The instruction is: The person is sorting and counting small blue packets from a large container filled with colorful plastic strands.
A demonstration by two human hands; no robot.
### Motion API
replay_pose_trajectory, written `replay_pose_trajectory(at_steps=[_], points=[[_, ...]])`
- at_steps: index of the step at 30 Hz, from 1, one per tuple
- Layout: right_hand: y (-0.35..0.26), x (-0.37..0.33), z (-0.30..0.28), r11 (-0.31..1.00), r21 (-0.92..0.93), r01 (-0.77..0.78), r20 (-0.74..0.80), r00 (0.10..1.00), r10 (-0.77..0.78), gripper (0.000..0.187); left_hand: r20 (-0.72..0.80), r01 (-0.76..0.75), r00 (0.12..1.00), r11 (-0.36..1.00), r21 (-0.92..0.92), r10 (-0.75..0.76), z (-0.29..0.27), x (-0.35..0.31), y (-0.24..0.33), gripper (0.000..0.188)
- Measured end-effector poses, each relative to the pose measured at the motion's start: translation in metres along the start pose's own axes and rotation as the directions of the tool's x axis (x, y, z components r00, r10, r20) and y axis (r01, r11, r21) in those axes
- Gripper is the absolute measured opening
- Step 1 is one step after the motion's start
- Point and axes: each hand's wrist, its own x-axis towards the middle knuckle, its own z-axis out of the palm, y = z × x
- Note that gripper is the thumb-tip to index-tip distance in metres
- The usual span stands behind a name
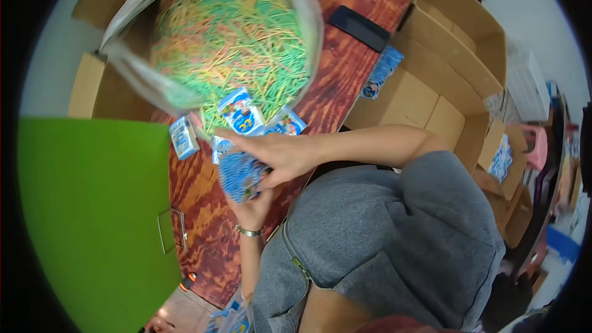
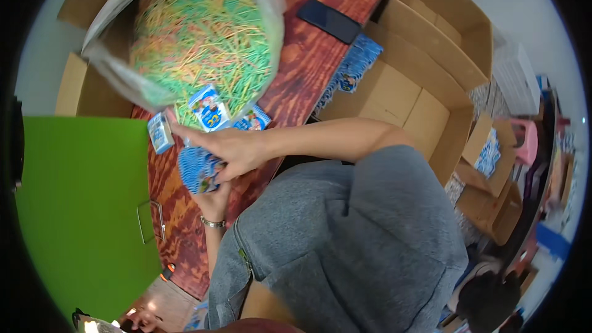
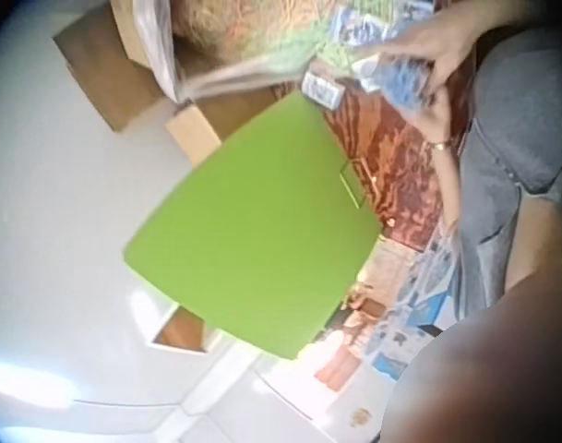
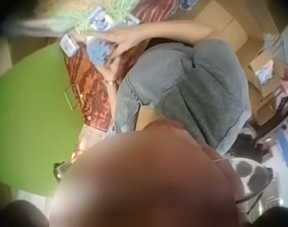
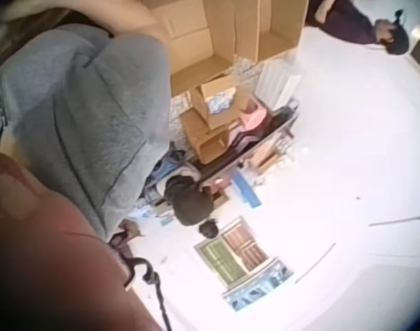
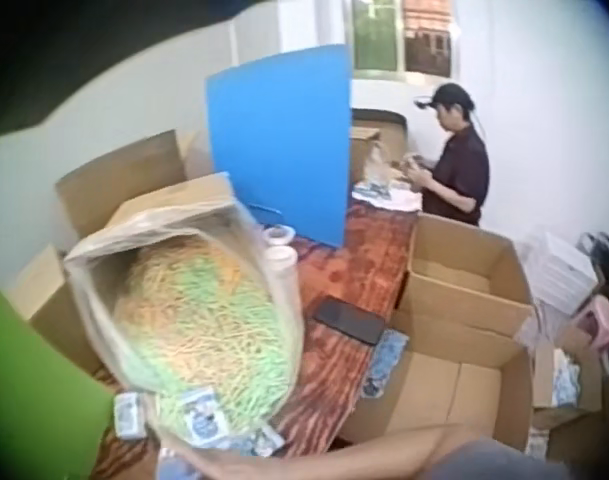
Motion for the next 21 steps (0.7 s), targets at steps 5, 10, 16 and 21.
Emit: replay_pose_trajectory(at_steps=[5,10,16,21], points=[[-0.015,-0.124,-0.049,0.983,-0.017,-0.185,-0.304,0.937,0.171,0.095,0.526,-0.263,0.832,0.96,0.099,0.174,0.094,0.042,0.066,0.1],[0.017,-0.235,-0.063,0.855,0.435,-0.283,-0.594,0.623,0.509,0.079,0.71,-0.528,0.603,0.849,0.014,0.363,0.196,0.064,0.092,0.102],[0.183,-0.355,-0.094,0.802,0.511,-0.311,-0.73,0.336,0.595,0.072,0.696,-0.269,0.697,0.963,0.028,0.174,0.193,0.073,0.087,0.081],[0.333,-0.384,-0.086,0.639,0.384,-0.666,-0.76,0.164,0.629,0.068,0.648,-0.265,0.759,0.94,0.215,0.066,0.155,0.061,0.084,0.064]])
